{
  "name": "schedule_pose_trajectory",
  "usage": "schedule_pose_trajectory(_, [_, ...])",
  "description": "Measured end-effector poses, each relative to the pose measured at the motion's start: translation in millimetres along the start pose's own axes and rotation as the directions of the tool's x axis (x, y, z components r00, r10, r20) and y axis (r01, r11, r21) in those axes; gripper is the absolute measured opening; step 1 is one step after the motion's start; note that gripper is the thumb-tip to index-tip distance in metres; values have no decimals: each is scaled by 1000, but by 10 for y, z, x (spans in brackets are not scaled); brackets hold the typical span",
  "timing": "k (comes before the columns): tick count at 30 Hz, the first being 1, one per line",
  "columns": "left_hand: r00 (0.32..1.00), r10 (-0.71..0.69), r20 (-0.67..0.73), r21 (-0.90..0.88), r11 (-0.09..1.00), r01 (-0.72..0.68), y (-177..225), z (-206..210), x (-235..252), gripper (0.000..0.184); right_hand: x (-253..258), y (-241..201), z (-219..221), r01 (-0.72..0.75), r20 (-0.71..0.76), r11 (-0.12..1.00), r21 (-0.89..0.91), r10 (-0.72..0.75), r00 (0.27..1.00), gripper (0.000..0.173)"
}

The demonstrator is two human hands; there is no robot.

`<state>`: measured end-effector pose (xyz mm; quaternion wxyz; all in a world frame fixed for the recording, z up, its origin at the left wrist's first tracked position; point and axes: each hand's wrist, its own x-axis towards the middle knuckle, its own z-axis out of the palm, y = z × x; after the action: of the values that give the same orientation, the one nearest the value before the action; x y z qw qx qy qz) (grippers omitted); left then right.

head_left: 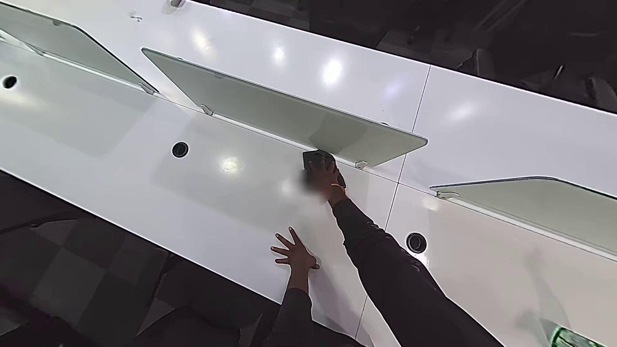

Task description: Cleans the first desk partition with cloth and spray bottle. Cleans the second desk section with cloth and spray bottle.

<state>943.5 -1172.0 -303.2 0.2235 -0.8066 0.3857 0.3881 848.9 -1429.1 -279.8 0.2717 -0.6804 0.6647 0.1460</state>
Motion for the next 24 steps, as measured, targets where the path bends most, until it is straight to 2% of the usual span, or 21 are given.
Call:
schedule_pose_trajectory(3, [1000,5,3,7,1000,-5,-1,10,5,173,-199,-264,190,134,36,991,5,-134,990,94])
schedule_pose_trajectory(7, [1000,8,-6,18,1000,-8,-2,28,19,177,-507,-492,512,325,142,945,-40,-317,938,93])
schedule_pose_trajectory(9, [1000,12,-15,19,1000,-12,-6,38,10,175,-587,-382,588,398,160,916,-55,-385,909,86])
schedule_pose_trajectory(11, [1000,12,-14,14,1000,-12,-7,19,1,174,-598,-124,586,418,117,908,-41,-411,904,81])
schedule_pose_trajectory(13, [1000,8,-2,14,1000,-8,11,-27,-41,174,-618,243,521,348,63,937,-28,-345,936,80])
schedule_pose_trajectory(16, [1000,3,6,25,1000,-3,24,-47,-69,176,-694,922,437,128,-47,992,20,-127,991,77])
schedule_pose_trajectory(19, [1000,12,-10,22,1000,-11,25,-24,-65,177,-942,1571,421,-74,-103,993,96,84,991,72])
schedule_pose_trajectory(22, [999,24,-22,10,1000,-24,3,19,-39,179,-1341,1945,617,-193,-121,974,122,208,971,69])
schedule_pose_trajectory(24, [999,28,-27,9,1000,-28,-8,26,-37,179,-1654,1988,840,-223,-123,968,116,237,964,71])
